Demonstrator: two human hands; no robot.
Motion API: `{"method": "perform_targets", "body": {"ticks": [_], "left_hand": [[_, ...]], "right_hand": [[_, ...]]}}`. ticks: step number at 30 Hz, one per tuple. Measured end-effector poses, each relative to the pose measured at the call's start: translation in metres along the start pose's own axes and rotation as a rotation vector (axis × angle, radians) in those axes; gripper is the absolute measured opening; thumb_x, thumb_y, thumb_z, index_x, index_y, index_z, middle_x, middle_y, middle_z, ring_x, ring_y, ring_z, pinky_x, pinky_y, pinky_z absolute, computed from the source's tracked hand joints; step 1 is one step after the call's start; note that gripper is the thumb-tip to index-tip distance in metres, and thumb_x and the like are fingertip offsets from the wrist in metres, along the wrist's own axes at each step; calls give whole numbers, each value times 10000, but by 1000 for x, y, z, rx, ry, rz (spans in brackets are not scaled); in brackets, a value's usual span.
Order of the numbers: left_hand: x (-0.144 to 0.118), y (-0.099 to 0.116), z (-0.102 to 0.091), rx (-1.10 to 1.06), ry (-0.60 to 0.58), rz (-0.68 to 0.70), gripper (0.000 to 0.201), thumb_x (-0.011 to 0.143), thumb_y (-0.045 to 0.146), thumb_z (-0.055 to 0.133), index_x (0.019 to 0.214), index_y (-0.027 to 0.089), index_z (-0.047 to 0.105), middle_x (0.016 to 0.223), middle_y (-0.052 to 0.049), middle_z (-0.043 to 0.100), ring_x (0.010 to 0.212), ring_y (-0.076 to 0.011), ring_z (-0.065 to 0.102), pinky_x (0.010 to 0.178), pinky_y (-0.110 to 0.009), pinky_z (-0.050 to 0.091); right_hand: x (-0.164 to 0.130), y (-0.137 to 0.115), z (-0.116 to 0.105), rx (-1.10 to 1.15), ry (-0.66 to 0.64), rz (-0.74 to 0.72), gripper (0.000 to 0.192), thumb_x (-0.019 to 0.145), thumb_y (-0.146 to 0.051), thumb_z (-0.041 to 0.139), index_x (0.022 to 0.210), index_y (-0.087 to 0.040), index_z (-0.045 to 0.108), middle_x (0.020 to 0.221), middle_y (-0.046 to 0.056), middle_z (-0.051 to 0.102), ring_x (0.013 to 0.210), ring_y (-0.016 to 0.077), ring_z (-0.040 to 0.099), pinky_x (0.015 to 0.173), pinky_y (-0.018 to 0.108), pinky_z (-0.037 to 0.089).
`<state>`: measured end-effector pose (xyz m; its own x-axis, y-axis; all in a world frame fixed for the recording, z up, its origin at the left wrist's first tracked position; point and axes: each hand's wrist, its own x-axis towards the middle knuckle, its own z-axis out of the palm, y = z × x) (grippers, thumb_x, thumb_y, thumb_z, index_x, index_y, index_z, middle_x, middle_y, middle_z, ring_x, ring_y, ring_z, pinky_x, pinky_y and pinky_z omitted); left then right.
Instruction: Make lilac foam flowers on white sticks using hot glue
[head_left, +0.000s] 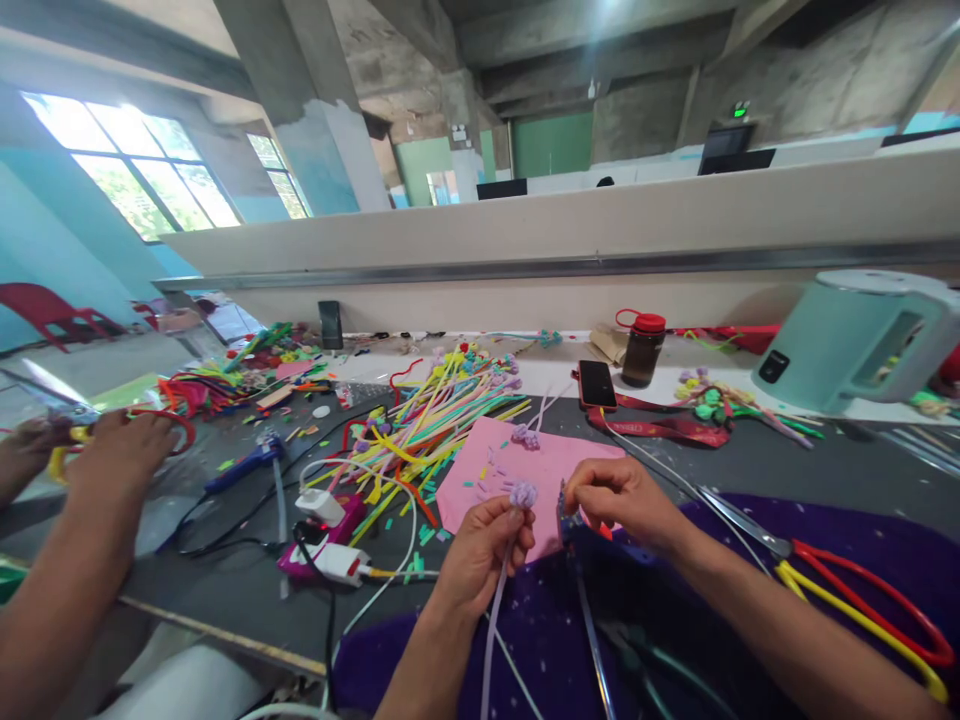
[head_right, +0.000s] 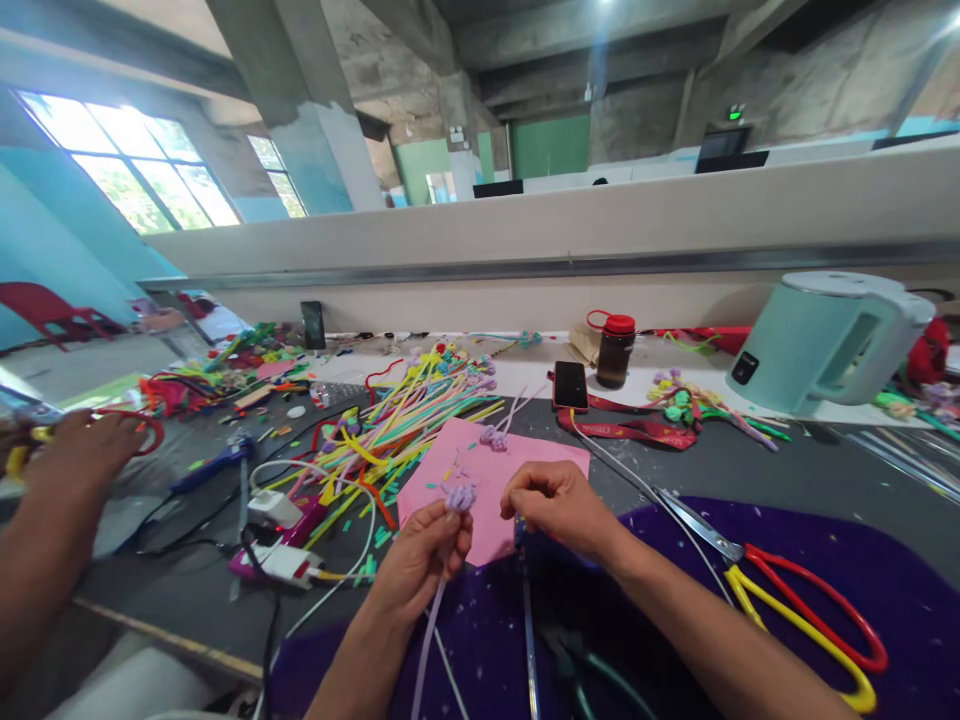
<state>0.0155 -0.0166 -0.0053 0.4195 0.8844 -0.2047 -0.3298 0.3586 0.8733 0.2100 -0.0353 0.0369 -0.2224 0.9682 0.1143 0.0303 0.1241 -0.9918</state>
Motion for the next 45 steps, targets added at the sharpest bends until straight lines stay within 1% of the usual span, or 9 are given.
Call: {"method": "perform_targets", "body": {"ticks": [7,14,19,26,31,36,38,41,45], "left_hand": [[3,-2,-1,-111,3,-71,209,697,313,669,685,108,633,489,0,583,341,-45,478,323,-131,295],[8,1,-5,-306,111,-143,173,702,242,649,806,105,629,585,0,608,426,-49,529,364,-126,359],[10,1,-5,-307,115,-116,174,715,209,633,845,94,631,616,-10,616,471,-64,552,372,-139,393],[8,2,-4,-246,129,-52,157,675,201,686,800,118,638,639,-15,637,497,-75,562,397,-151,425],[8,5,-5,-240,231,34,189,600,190,750,738,121,642,732,-23,659,620,-94,603,455,-148,454],[9,3,-6,-260,217,-18,256,557,189,776,752,115,626,601,-3,615,413,-29,485,281,-85,237],[9,2,-4,-256,196,-42,274,548,180,777,760,118,614,591,4,610,377,-15,452,282,-84,238],[9,0,-1,-206,190,-44,287,532,171,778,750,120,598,584,12,613,373,-15,458,308,-90,286],[9,-5,5,-53,192,-6,253,548,215,773,697,122,591,560,12,615,367,-29,464,320,-113,315]], "right_hand": [[0,4,3,2,-41,-10,82,671,-132,529,684,-135,610,627,-13,584,465,61,453,453,173,336],[-1,5,4,30,-50,19,40,687,-146,528,690,-142,568,626,-23,541,458,59,460,432,170,326],[-6,-2,7,34,-85,1,72,693,-108,509,692,-147,570,624,-25,528,454,57,451,430,175,320],[-31,-29,5,190,-194,-128,77,713,-115,500,670,-168,536,687,-7,510,469,73,453,443,210,340],[-37,-41,2,20,-157,-226,119,702,-102,481,617,-180,510,620,1,505,577,123,467,524,243,357],[-17,-20,9,-97,-66,-24,91,704,-96,482,673,-173,518,592,-34,483,498,81,435,468,198,341],[-9,-4,16,-85,-62,78,44,714,-138,511,732,-171,535,584,-47,499,463,68,447,417,172,318],[-3,17,29,-20,-129,226,101,752,-242,506,819,-175,542,677,-28,584,410,62,487,338,156,270],[-3,37,44,17,-225,286,188,787,-331,492,716,-160,522,649,-23,593,367,61,496,321,158,268]]}}
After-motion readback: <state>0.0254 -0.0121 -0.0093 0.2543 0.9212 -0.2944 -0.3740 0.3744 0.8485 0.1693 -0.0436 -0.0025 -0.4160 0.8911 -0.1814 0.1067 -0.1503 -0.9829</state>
